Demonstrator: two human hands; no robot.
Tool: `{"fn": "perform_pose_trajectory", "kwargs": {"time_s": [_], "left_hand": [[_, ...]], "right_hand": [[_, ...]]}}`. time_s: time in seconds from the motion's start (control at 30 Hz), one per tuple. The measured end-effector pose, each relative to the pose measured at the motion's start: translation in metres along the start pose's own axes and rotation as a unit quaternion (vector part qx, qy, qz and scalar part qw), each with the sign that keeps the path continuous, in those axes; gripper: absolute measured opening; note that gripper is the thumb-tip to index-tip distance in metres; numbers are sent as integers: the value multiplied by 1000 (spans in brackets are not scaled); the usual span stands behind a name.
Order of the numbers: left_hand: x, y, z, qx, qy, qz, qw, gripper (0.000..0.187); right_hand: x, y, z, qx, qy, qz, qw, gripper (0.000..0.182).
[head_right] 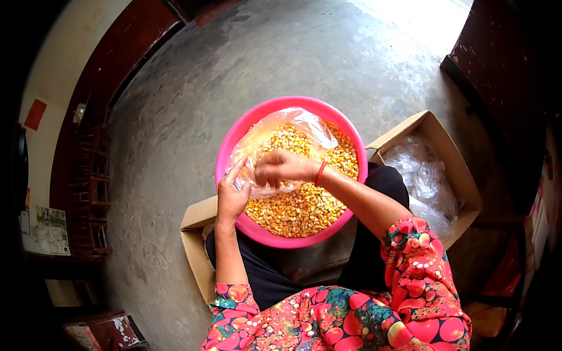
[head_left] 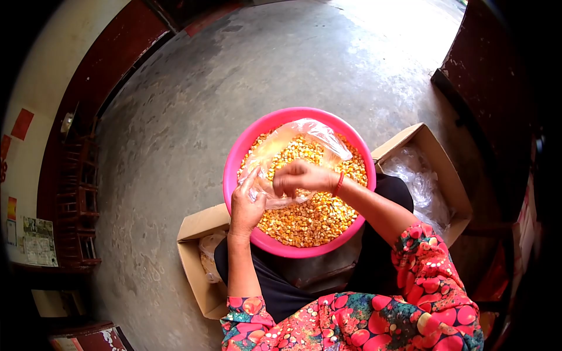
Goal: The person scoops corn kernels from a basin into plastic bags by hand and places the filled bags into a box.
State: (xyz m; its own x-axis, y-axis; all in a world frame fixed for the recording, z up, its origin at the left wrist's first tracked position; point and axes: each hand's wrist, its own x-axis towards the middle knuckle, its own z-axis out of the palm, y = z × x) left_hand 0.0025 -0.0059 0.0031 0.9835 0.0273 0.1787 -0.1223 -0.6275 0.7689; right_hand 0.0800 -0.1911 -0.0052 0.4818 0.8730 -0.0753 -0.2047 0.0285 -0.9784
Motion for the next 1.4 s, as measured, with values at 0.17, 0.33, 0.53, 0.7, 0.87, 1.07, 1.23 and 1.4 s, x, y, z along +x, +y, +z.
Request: {"fn": "perform_pose_trajectory", "kwargs": {"time_s": [0.17, 0.33, 0.53, 0.7, 0.87, 1.07, 1.23, 1.4], "left_hand": [[0, 3, -2, -5, -10, -25, 1000, 56], [1, 11, -3, -7, -20, -46, 999, 57], [0, 10, -3, -30, -16, -55, 998, 58], [0, 5, -5, -44, 22, -28, 998, 58], [1, -5, -4, -17, 35, 22, 999, 58], [1, 5, -5, -12, 34, 33, 999, 52], [1, 1, -4, 0, 28, 43, 999, 52], [0, 4, -4, -16, 29, 29, 999, 58]], "right_hand": [[-3, 50, 53, -294, -110, -180, 932, 19], [-3, 79, 64, -460, -9, -174, 871, 14], [-1, 82, 58, -515, -44, -166, 840, 17], [-5, 71, 59, -542, -92, -103, 829, 22], [-2, 59, 61, -566, -71, -73, 818, 22], [-2, 56, 48, -404, -75, -96, 907, 22], [-2, 29, 32, -167, -281, -4, 945, 32], [-9, -9, 1, 57, -33, 90, 994, 27]]}}
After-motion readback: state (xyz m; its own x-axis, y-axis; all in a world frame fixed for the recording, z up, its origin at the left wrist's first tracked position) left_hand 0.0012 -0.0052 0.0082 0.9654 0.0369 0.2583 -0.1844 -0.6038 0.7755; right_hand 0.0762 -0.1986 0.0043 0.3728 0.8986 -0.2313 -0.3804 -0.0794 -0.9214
